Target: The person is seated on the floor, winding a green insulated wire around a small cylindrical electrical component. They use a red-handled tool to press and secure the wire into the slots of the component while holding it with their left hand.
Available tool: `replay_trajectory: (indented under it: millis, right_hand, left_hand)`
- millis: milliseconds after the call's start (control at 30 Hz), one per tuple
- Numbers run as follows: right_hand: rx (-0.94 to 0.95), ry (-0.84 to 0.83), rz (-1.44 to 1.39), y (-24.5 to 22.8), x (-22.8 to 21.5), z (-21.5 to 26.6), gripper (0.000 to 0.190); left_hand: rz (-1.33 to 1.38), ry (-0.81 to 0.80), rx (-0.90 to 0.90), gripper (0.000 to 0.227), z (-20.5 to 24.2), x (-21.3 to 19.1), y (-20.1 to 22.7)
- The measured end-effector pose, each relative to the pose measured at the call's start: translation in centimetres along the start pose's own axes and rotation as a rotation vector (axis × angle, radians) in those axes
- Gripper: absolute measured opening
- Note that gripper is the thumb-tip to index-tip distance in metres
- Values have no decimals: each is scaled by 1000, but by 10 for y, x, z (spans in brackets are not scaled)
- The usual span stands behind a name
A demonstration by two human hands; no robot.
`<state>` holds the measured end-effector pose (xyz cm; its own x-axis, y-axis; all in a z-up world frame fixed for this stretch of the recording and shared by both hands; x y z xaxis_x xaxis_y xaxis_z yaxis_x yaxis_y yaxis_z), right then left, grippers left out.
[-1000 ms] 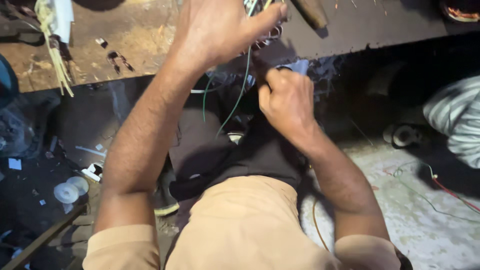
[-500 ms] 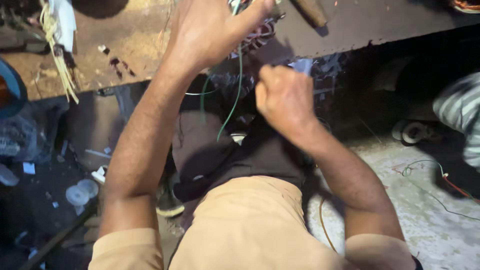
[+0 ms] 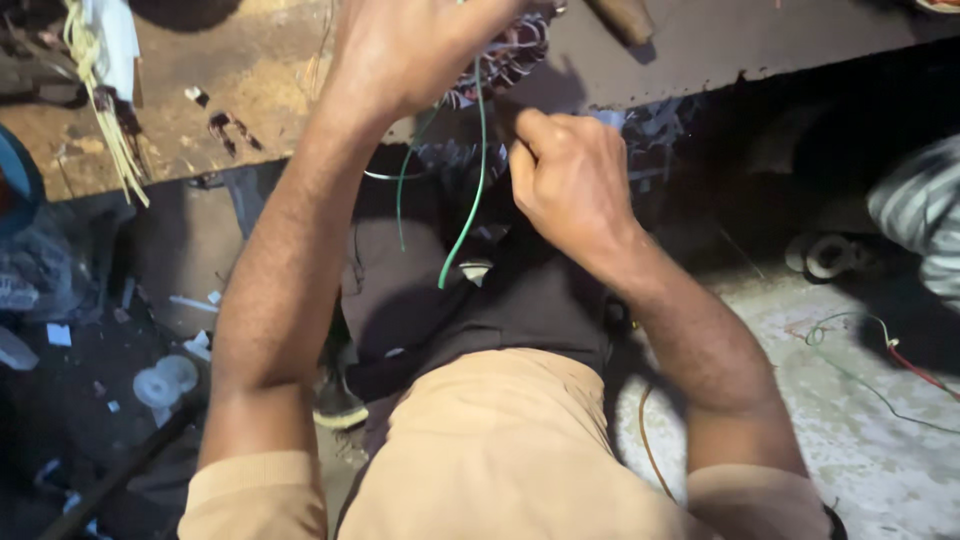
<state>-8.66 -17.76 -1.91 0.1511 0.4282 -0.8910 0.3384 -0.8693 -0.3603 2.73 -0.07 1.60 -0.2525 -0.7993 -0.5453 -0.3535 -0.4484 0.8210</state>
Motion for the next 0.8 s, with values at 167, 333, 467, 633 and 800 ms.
replay_trajectory:
  millis: [167, 333, 467, 633, 800]
  right_hand:
    - [17, 50, 39, -7, 9, 2, 11]
    - [4, 29, 28, 0, 14, 8, 14]
    - [30, 21, 17, 5, 14, 8, 14]
    - [4, 23, 71, 9, 11, -3, 12]
    - [9, 31, 64, -3, 15, 3, 14]
  left_hand:
    - [9, 3, -84, 42, 1, -4, 8]
    - [-13, 14, -32, 46, 0, -1, 7]
    - [-83, 43, 56, 44, 1, 2, 10]
    - [-40, -6, -53, 47, -8, 0, 6]
    - [-54, 51, 79, 46, -3, -3, 2]
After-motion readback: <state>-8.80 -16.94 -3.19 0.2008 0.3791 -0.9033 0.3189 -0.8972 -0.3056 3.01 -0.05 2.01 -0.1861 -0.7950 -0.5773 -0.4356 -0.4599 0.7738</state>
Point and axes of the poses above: each hand's wrist, its own z-axis away from the middle knuckle, its own x-axis out of the palm, y = z × x, the point moved 1 cm from there along -z, towards the middle knuckle, and after that the axes turned 8 degrees about z, right-handed, at the moved point
